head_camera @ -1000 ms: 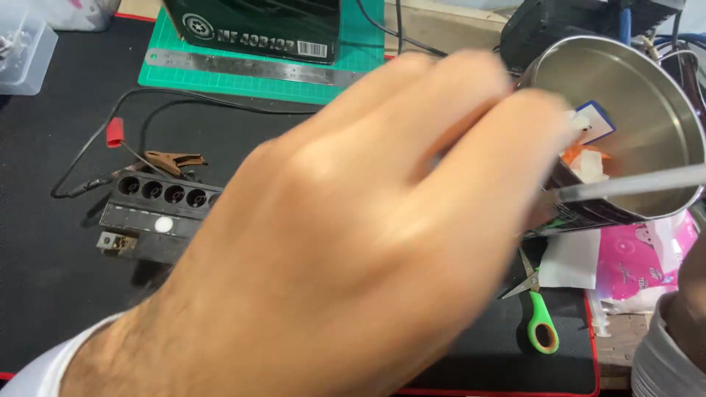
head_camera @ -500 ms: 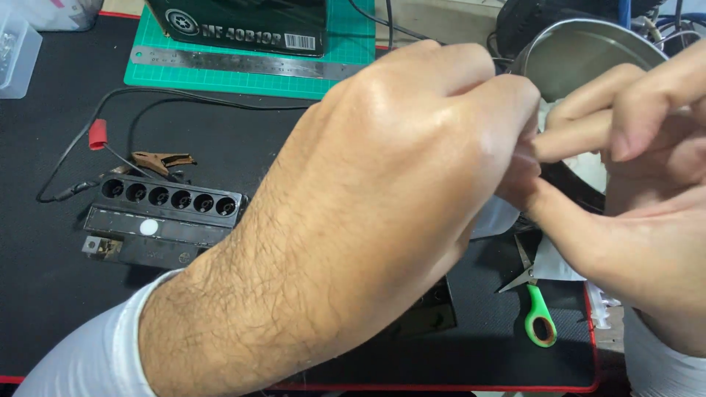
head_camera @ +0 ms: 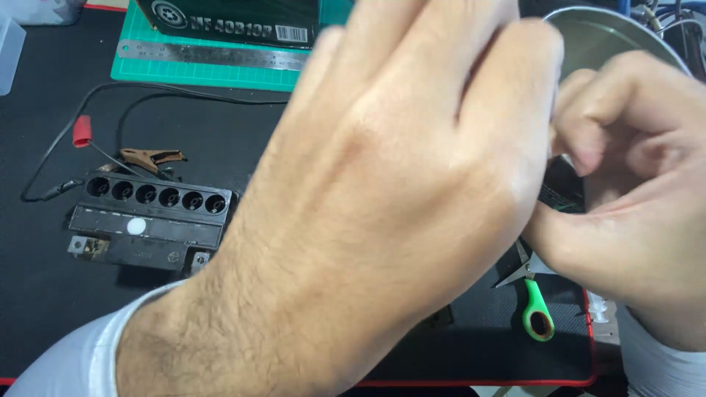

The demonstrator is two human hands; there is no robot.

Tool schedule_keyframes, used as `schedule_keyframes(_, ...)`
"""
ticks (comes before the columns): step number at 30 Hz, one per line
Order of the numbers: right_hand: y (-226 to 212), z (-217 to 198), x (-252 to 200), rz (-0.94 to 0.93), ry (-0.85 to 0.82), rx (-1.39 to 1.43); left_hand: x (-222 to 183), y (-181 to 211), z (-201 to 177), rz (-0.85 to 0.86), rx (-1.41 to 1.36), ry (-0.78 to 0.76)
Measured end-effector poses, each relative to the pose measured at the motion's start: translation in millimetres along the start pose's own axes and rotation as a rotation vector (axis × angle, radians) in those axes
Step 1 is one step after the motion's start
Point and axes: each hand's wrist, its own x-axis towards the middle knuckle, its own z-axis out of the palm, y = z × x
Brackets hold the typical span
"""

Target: Refilling the electrolyte levels in a lead-acid battery using a syringe to transfer liquid from a container.

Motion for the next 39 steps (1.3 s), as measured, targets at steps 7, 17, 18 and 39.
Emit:
schedule_keyframes(7, -2.0, -2.6, 3.0, 0.003, -0.011, 0.01, 1.1, -0.6, 2.3, 0.01, 0.032, 0.011)
schedule_keyframes(17, -10.3, 0.4, 10.0, -0.061, -0.012, -0.148, 5.5, -3.0, -0.7, 0.04, 0.109, 0.045)
schedule_keyframes(18, -14.2, 3.0, 10.3, -0.052, 0.02, -0.217, 4.4, -3.6, -2.3, 0.047, 0.121, 0.051)
schedule_keyframes(39, -19.5, 5.0, 13.6, -0.067, -0.011, -0.208, 22.0, -3.7, -2.8, 0.086, 0.258, 0.095)
